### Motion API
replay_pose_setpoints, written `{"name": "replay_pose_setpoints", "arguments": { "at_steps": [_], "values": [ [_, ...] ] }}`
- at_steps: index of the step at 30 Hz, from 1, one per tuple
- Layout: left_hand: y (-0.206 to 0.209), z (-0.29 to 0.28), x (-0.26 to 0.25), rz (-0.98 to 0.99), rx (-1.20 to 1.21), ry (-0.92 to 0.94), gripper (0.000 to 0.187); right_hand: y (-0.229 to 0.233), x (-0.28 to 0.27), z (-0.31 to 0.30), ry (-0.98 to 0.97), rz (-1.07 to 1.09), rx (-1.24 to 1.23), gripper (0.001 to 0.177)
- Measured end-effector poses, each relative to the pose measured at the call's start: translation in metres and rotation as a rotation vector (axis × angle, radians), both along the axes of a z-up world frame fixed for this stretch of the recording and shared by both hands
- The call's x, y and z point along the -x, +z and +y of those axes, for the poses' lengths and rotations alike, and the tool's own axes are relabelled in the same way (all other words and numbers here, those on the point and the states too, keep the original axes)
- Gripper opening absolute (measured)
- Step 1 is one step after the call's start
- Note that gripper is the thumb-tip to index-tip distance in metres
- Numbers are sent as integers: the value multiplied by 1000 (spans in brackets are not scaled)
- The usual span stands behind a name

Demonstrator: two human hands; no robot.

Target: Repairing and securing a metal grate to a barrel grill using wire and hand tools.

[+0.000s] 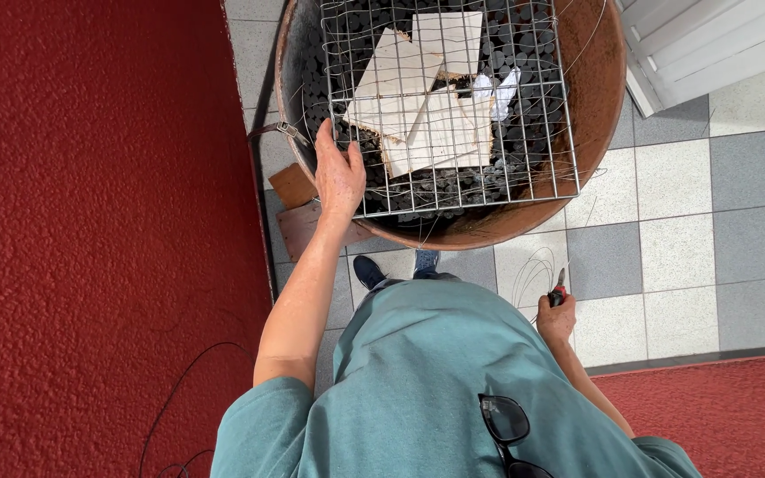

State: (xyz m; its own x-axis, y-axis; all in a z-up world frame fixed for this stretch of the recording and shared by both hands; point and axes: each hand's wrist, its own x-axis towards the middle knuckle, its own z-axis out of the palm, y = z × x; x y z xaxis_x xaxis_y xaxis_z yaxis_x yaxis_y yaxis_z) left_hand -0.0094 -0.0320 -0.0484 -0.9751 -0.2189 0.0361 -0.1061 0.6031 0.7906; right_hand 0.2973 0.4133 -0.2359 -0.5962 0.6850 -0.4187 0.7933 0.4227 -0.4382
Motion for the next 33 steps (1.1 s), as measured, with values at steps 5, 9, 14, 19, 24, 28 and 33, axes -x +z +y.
{"name": "replay_pose_setpoints", "arguments": {
  "at_steps": [5,9,14,19,24,28,33],
  "values": [
    [-5,-1,-2,29,-16,7,57,4,11,-3,10,-27,-18,52],
    [-3,-1,-1,28,-62,49,50,1,16,-2,83,22,-55,48],
    [-6,1,-1,34,-19,72,45,10,25,-3,78,-14,-7,47],
    [-2,5,0,60,61,74,37,9,28,1,78,-44,-40,46],
    [6,7,-3,57,23,90,27,12,31,-1,51,-38,-7,50],
    [7,7,0,42,7,104,26,8,28,0,80,-32,-19,49],
    [2,5,2,45,5,123,25,3,28,-1,104,1,-25,47]
  ]
}}
